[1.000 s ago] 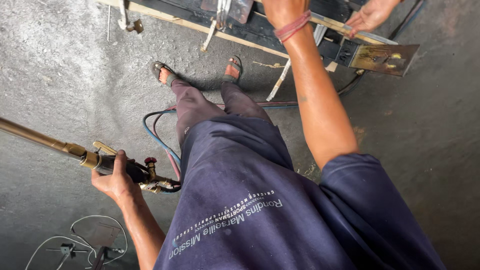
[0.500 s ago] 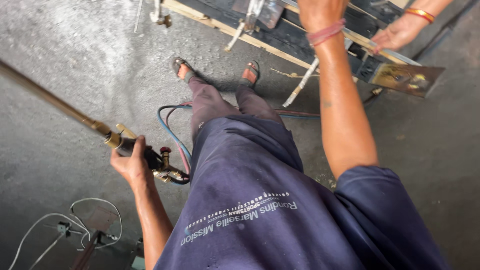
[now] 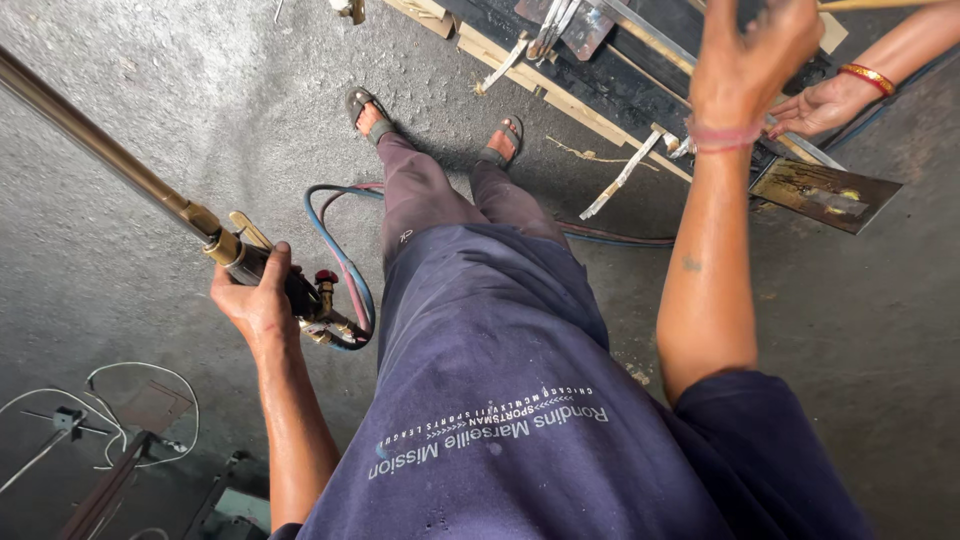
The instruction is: The person uses a welding torch to heat and join metal pieces on a wooden workbench. They hold the torch in one hand and use pliers and a metal rod to position and adjust the workpiece during the process.
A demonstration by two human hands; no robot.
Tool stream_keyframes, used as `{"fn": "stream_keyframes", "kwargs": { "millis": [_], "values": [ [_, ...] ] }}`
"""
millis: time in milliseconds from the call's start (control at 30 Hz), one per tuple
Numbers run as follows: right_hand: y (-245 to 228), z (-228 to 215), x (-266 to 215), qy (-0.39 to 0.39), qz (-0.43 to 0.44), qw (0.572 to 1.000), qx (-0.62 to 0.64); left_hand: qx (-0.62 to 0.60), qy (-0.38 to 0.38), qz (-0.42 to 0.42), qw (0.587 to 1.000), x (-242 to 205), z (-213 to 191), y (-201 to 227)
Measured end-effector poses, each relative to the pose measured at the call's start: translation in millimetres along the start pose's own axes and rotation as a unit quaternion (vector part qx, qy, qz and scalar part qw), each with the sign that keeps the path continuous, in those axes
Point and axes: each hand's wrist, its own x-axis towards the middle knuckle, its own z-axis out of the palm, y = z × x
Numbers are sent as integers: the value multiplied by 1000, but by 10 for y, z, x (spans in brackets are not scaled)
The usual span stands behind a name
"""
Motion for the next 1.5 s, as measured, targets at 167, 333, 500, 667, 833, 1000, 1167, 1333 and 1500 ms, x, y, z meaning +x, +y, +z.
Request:
{"fn": "stream_keyframes", "kwargs": {
  "millis": [167,333,500,667,833,1000,1167,1333,1500],
  "values": [
    [-805,145,-300,-6,72,986,151,19,-9,-16,1000,139,-78,118],
    [-1726,792,-670,-107,57,966,226,52,-11,-2,999,386,-97,303],
    [-2322,1340,-797,-175,-51,973,140,76,-44,60,994,626,-57,533],
    [-2709,1858,-759,-244,37,895,373,71,-65,66,993,972,-79,800],
    [-3042,2349,-675,-257,94,852,446,84,-91,111,986,1318,-94,1084],
    [-3293,2572,-488,-284,14,903,321,44,-116,114,986,1617,-38,1271],
    [-3602,2767,-385,-287,-27,915,282,84,-60,180,978,1837,174,1398],
    [-3780,3087,-233,-256,-17,927,275,102,-14,215,971,1918,400,1333],
    [-3857,3512,-106,-212,170,889,368,143,-34,170,974,1979,517,1302]
  ]
}}
